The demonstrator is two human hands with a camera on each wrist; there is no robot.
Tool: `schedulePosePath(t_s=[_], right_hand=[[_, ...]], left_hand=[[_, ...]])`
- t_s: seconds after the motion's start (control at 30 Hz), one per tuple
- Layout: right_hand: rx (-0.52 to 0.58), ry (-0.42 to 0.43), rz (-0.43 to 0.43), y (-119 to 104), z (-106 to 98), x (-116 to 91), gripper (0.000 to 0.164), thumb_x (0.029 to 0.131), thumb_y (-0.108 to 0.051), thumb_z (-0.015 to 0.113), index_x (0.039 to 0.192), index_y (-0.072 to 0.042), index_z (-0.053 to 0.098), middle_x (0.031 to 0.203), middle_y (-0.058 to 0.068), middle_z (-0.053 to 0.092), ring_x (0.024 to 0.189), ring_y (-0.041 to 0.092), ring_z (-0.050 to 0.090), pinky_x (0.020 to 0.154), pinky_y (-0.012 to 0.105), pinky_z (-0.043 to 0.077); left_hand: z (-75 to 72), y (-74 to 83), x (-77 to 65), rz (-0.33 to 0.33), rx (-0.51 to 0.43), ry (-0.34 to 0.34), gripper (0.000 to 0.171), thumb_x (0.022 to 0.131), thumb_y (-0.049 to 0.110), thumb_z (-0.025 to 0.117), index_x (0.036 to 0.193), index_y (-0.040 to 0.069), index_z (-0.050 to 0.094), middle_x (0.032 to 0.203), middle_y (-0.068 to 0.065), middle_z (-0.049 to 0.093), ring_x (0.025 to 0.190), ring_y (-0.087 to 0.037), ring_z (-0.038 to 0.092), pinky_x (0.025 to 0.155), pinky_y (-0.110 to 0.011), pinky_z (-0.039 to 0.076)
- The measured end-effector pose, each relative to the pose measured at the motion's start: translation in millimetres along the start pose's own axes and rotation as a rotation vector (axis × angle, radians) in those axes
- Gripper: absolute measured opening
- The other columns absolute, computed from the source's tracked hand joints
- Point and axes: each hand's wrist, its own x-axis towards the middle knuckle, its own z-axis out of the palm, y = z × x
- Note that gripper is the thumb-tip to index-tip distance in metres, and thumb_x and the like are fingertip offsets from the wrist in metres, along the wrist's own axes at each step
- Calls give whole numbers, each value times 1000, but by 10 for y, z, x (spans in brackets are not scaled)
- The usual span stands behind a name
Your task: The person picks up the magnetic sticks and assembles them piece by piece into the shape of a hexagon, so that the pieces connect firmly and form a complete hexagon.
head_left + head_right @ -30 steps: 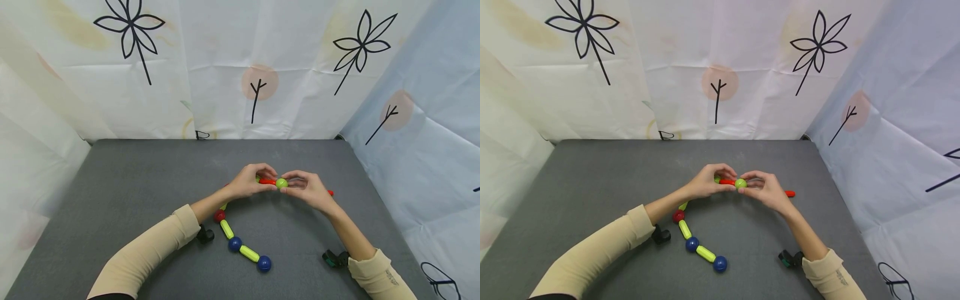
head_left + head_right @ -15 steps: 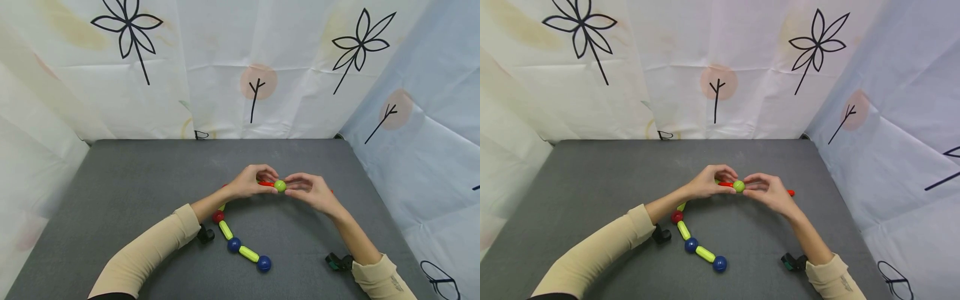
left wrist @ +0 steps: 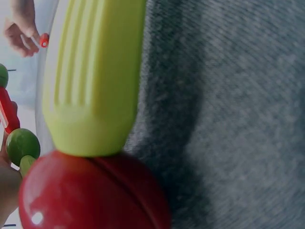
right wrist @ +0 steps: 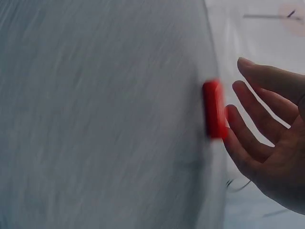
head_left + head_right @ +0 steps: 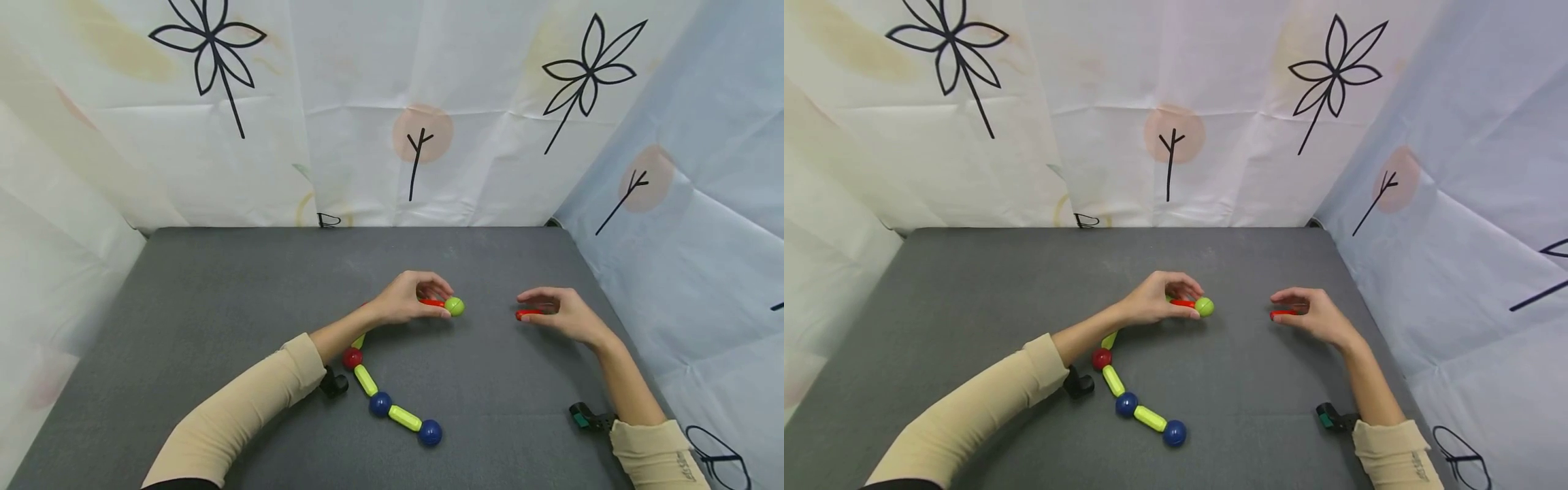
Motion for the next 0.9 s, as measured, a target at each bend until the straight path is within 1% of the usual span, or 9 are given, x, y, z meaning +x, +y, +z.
schedulePosePath(t_s=[0.07,0.17,0.27,0.33,0.43,0.6,0.77,0.9], right_hand=[[-32,-6,7,83,-19,-10,40,97,-13,83,134,-1,73,132,24,76,113,13,76,86,18,57],[-56,-6,-1,174,-20,-21,37,96,-9,83,130,1,74,125,23,78,104,4,73,84,18,56],[-59,17,-26,200,9,-22,33,96,-6,82,126,3,75,115,22,80,94,0,72,79,19,57],[-50,35,-50,166,41,-20,31,96,-6,82,125,4,75,110,20,80,89,0,71,77,20,58],[-39,72,-87,56,103,-19,29,95,-7,83,122,1,76,108,17,81,87,0,71,76,20,59],[10,106,-130,-210,230,-29,26,95,-9,84,120,-6,79,111,14,81,92,1,71,80,20,60],[92,105,-129,-483,396,-38,26,95,-10,84,120,-4,78,112,17,80,91,5,74,80,21,62],[122,96,-122,-645,535,-19,26,95,-9,84,119,-2,78,109,17,80,88,7,74,79,21,63]], left_hand=[[-2,-7,-3,-2,10,-5,38,88,15,92,122,9,77,118,-7,82,96,-5,71,89,-22,59],[-4,-12,-5,-7,17,-7,36,88,16,92,120,11,78,118,-6,82,97,-6,71,90,-22,59],[-3,-13,-5,-9,25,-7,35,88,16,92,120,11,78,118,-6,82,98,-7,71,91,-22,60],[-3,-10,-6,-9,30,-6,35,88,17,92,120,11,78,118,-6,82,98,-8,72,91,-23,60],[0,-6,-6,-9,32,-7,35,88,16,92,120,10,79,118,-6,82,99,-8,73,92,-23,60],[10,11,-5,-6,20,-10,34,88,16,92,119,11,79,117,-7,82,98,-8,73,92,-24,60],[23,19,-9,-8,31,-10,33,89,16,92,119,11,79,117,-6,82,96,-7,72,91,-23,60],[35,22,-10,-14,46,-12,33,89,17,92,119,11,79,117,-6,83,97,-7,73,91,-23,60]])
